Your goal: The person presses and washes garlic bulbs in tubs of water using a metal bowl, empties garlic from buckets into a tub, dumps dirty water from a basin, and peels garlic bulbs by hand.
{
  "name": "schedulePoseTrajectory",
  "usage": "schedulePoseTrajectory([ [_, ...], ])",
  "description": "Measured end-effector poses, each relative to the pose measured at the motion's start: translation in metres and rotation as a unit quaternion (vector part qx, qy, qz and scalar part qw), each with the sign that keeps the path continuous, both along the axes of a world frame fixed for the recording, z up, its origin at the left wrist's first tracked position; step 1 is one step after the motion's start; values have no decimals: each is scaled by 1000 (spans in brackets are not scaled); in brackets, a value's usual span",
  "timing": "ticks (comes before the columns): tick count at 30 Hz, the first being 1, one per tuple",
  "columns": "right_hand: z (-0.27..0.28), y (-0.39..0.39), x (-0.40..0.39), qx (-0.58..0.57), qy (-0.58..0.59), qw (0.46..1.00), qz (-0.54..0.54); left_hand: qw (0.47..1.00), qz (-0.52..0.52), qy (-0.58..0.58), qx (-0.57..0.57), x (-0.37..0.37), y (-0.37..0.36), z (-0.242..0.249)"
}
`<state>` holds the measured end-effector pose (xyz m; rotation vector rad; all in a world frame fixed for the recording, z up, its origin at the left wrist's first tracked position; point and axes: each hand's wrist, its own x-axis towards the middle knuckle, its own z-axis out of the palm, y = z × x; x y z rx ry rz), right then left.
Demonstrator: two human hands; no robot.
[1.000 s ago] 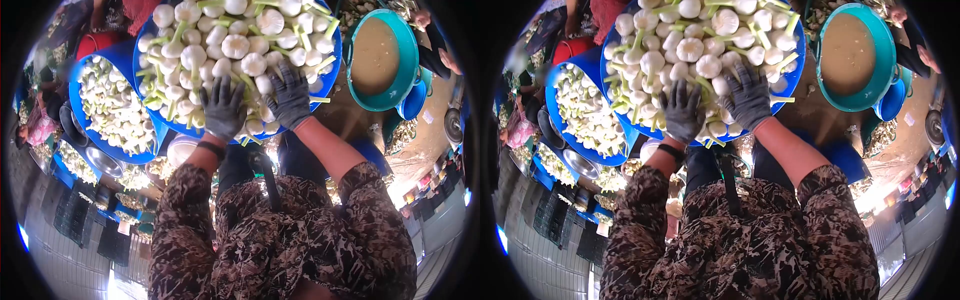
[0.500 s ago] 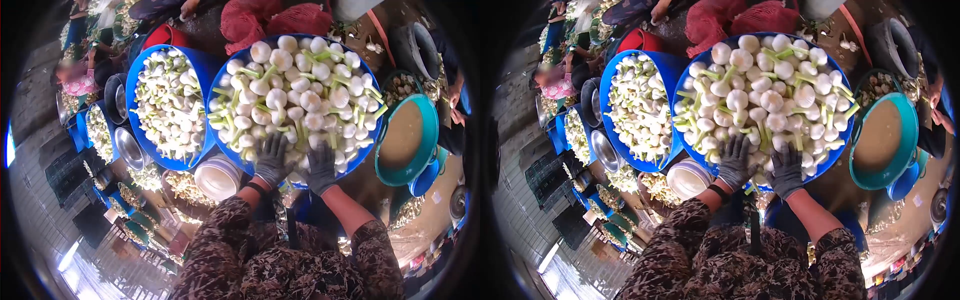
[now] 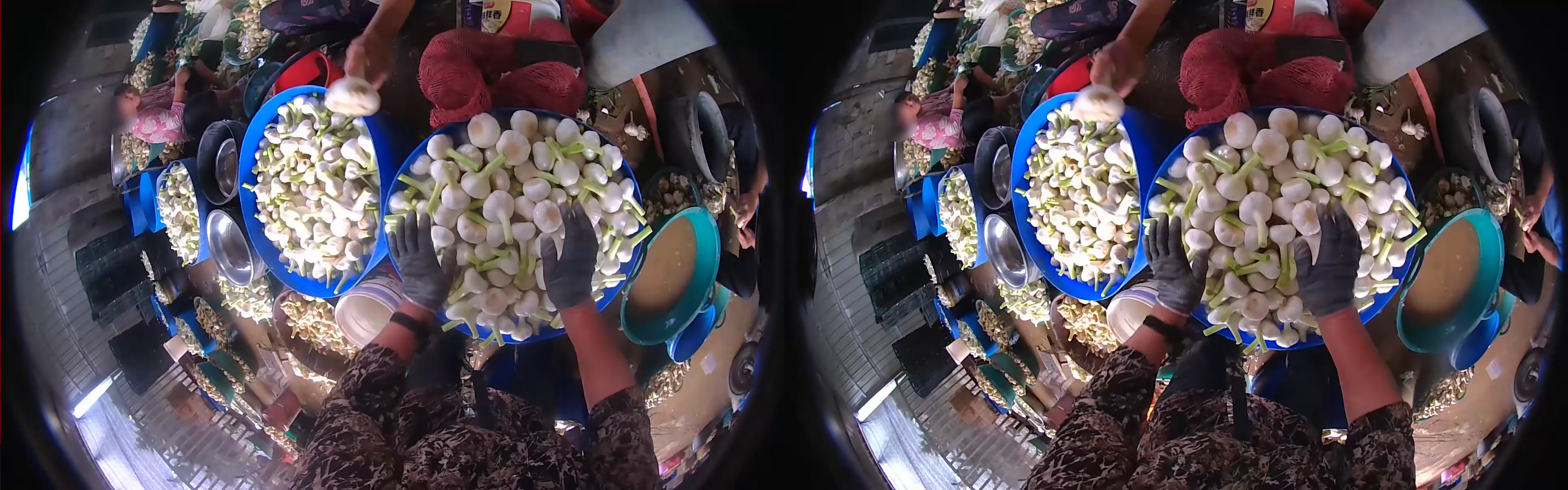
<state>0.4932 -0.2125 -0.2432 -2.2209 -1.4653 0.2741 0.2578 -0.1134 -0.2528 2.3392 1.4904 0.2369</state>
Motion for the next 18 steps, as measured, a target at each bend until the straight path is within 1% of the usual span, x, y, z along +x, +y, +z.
schedulePoseTrajectory([
  [1, -3, 17, -1, 17, -10, 1000, 9, 998, 39, 34, -19, -1, 4, -21],
  [2, -20, 28, -6, 27, -25, 999, 15, 996, 56, 67, -21, -2, 4, -47],
  [3, -38, 33, -12, 29, -40, 999, 20, 995, 65, 8, -68, -3, 1, -63],
  [4, -49, 33, -20, -16, -59, 998, 23, 992, 81, 41, -89, 0, -1, -72],
  [5, -60, 33, -26, -59, -80, 995, 31, 996, 58, 45, -48, 1, 0, -75],
  [6, -65, 33, -25, -71, -79, 993, 42, 957, 126, -64, -254, 4, 4, -66],
  [7, -68, 33, -23, -78, -76, 993, 52, 995, 63, -33, -70, -18, -10, -112],
  [9, -74, 30, -19, -82, -70, 992, 62, 969, 65, -188, -147, -16, 0, -75],
  [10, -75, 31, -19, -88, -70, 992, 65, 968, 67, -188, -150, -21, 1, -63],
  [11, -76, 33, -18, -94, -71, 991, 67, 967, 77, -163, -179, -26, -1, -52],
  [12, -76, 34, -17, -76, -76, 992, 71, 964, 88, -136, -211, -32, -4, -40],
  [13, -75, 32, -18, -82, -75, 991, 73, 981, 54, -58, -177, -38, -4, -27],
  [15, -78, 35, -19, -85, -91, 990, 62, 994, 53, -60, -73, -42, 8, -15],
  [16, -80, 35, -19, -82, -98, 990, 56, 993, 85, -42, -70, -40, 17, -10],
  [17, -80, 35, -20, -84, -99, 990, 55, 994, 92, -46, -29, -37, 30, -13],
  [18, -80, 35, -21, -87, -108, 989, 55, 994, 63, -95, 4, -28, 44, -13],
])
